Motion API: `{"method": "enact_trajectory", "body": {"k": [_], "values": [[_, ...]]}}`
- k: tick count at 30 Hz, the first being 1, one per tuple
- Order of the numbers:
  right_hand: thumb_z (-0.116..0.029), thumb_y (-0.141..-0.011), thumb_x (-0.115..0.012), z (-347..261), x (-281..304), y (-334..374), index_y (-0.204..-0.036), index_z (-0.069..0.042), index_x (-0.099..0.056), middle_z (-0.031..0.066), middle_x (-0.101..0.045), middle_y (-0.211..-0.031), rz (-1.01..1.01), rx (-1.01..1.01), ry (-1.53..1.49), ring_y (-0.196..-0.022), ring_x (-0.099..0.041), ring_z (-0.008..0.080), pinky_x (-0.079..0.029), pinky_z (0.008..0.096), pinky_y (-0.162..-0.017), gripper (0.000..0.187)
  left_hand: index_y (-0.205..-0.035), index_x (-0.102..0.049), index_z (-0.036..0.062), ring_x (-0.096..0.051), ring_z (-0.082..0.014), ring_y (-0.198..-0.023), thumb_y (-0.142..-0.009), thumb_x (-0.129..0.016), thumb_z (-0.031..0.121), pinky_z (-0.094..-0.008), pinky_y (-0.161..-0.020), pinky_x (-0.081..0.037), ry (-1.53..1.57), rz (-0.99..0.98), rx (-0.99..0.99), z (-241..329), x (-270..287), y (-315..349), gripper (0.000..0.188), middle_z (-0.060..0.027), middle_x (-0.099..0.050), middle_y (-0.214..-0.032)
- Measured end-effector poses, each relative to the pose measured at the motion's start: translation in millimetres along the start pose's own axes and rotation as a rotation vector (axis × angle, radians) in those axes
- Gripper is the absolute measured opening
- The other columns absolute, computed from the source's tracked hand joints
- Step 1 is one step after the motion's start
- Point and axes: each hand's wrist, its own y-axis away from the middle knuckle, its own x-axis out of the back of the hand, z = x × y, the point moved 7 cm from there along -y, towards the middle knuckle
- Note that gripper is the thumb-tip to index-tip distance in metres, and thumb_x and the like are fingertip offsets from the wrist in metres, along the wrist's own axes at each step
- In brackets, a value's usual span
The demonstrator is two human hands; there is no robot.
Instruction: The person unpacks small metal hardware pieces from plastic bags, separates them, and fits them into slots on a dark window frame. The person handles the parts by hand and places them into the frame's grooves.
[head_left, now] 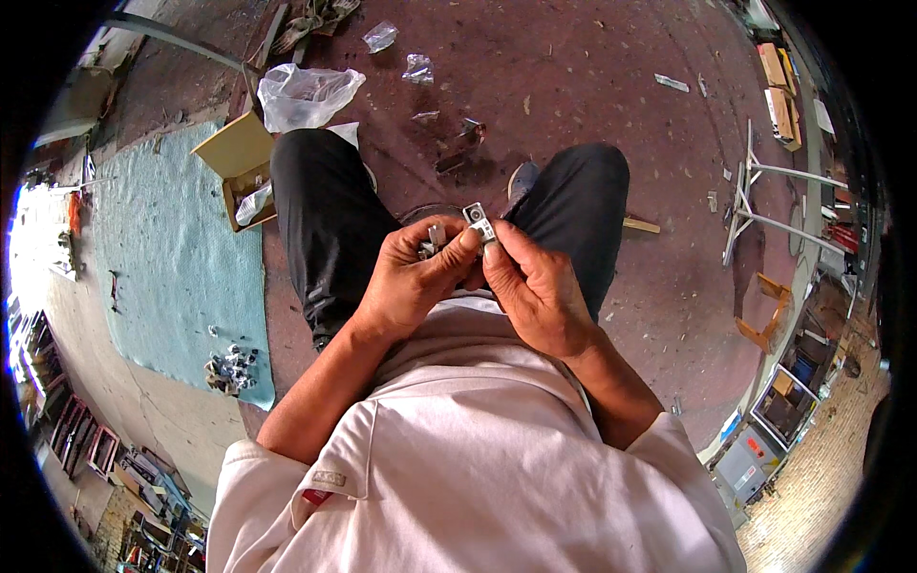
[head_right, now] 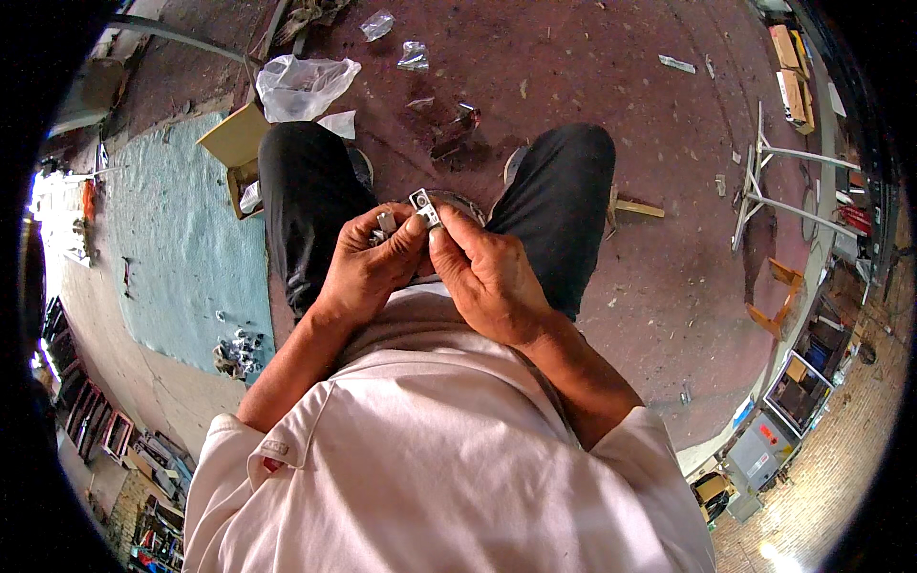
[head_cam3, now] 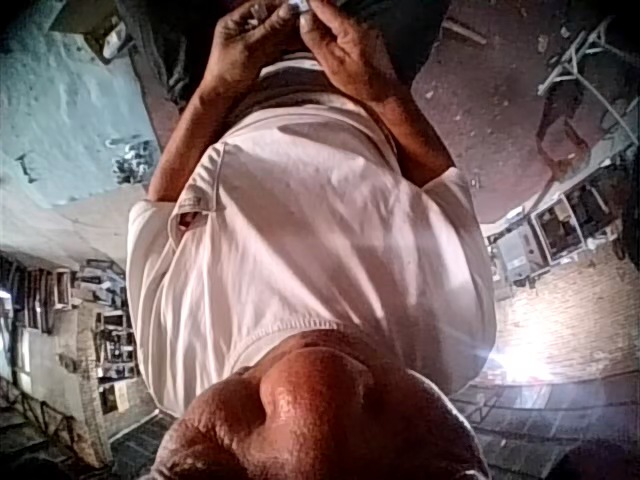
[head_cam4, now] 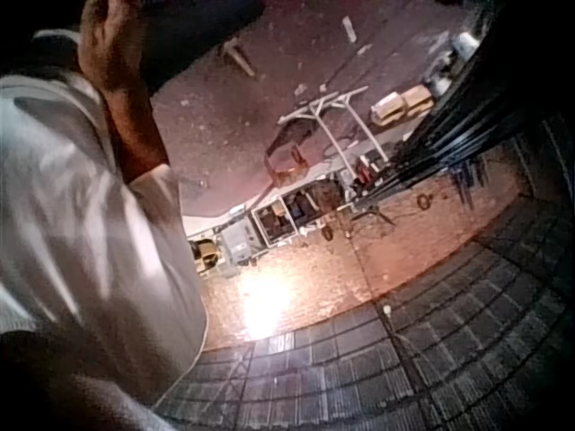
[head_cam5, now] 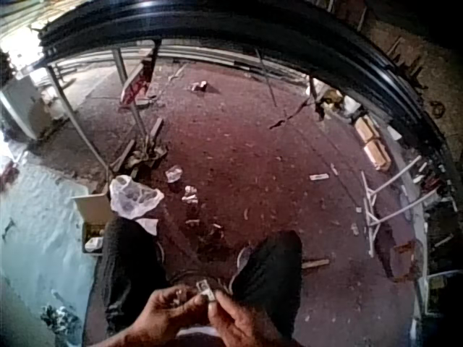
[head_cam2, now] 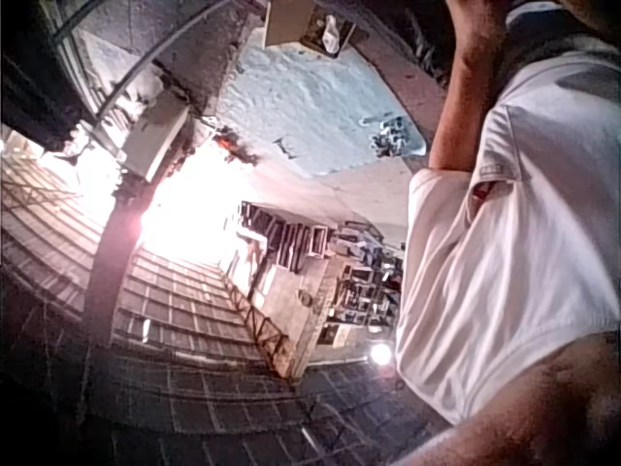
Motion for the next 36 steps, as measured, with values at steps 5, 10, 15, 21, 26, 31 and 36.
{"method": "enact_trajectory", "body": {"k": [5,10,15,21,26,31,36], "values": [[-0.013,-0.104,-0.055,2.3,-0.9,-1.0,-0.130,0.007,-0.056,0.0256,-0.071,-0.096,0.006,0.038,-0.021,-0.090,-0.075,0.0335,-0.057,0.0360,-0.072,0.033,-0.102,-0.067,0.0002,-0.058,-0.0071,-0.072,-0.103,-0.063,0.022,-0.0228,-0.064,-0.047,-0.062,0.007,-0.019,9.0,-1.8,1.4,0.022,-0.0005,-0.064,-0.079],[-0.013,-0.104,-0.056,1.5,-1.4,-0.9,-0.129,0.007,-0.057,0.0243,-0.070,-0.094,0.007,0.024,-0.034,-0.086,-0.075,0.0291,-0.056,0.0347,-0.070,0.032,-0.097,-0.068,0.0049,-0.043,-0.0003,-0.062,-0.100,-0.068,0.020,-0.0187,-0.053,-0.033,-0.139,0.042,-0.141,12.0,0.7,-0.3,0.015,0.0090,-0.054,-0.071],[-0.017,-0.105,-0.057,-1.2,0.2,-0.8,-0.124,0.006,-0.060,0.0207,-0.070,-0.090,0.009,0.004,-0.063,-0.081,-0.072,0.0202,-0.055,0.0324,-0.068,0.030,-0.096,-0.067,0.0045,-0.046,-0.0008,-0.065,-0.100,-0.068,0.019,-0.0186,-0.055,-0.035,-0.155,-0.007,-0.165,18.7,-2.7,-0.6,0.015,0.0075,-0.057,-0.074],[-0.020,-0.107,-0.054,-9.0,2.5,-2.0,-0.116,0.003,-0.064,0.0080,-0.072,-0.088,0.014,-0.020,-0.208,-0.084,-0.067,0.0088,-0.055,0.0261,-0.073,0.026,-0.100,-0.066,-0.0006,-0.064,-0.0081,-0.078,-0.099,-0.067,0.015,-0.0233,-0.072,-0.054,-0.054,-0.023,-0.111,9.7,-1.0,-0.1,0.016,-0.0025,-0.069,-0.084],[-0.020,-0.107,-0.055,-8.1,1.3,-0.2,-0.110,0.003,-0.065,0.0026,-0.071,-0.091,0.045,-0.071,-0.355,-0.085,-0.065,0.0067,-0.055,0.0235,-0.075,0.025,-0.101,-0.067,-0.0002,-0.066,-0.0083,-0.081,-0.099,-0.068,0.015,-0.0234,-0.074,-0.055,-0.105,-0.044,-0.097,11.3,-0.5,0.0,0.015,-0.0029,-0.070,-0.085],[-0.020,-0.106,-0.057,-7.9,3.2,0.9,-0.110,0.002,-0.068,0.0016,-0.070,-0.090,0.032,-0.102,-0.379,-0.084,-0.063,0.0047,-0.053,0.0218,-0.074,0.024,-0.101,-0.068,0.0003,-0.066,-0.0078,-0.080,-0.099,-0.068,0.016,-0.0229,-0.073,-0.055,-0.134,-0.036,-0.101,15.7,-2.7,2.4,0.016,-0.0028,-0.071,-0.085],[-0.022,-0.106,-0.058,-7.0,4.1,1.4,-0.112,-0.001,-0.069,-0.0005,-0.069,-0.086,0.027,-0.147,-0.417,-0.077,-0.058,0.0013,-0.048,0.0189,-0.066,0.024,-0.101,-0.068,0.0005,-0.066,-0.0075,-0.080,-0.099,-0.068,0.017,-0.0226,-0.073,-0.055,-0.155,-0.045,-0.125,19.9,-3.7,3.2,0.017,-0.0029,-0.071,-0.084]]}}
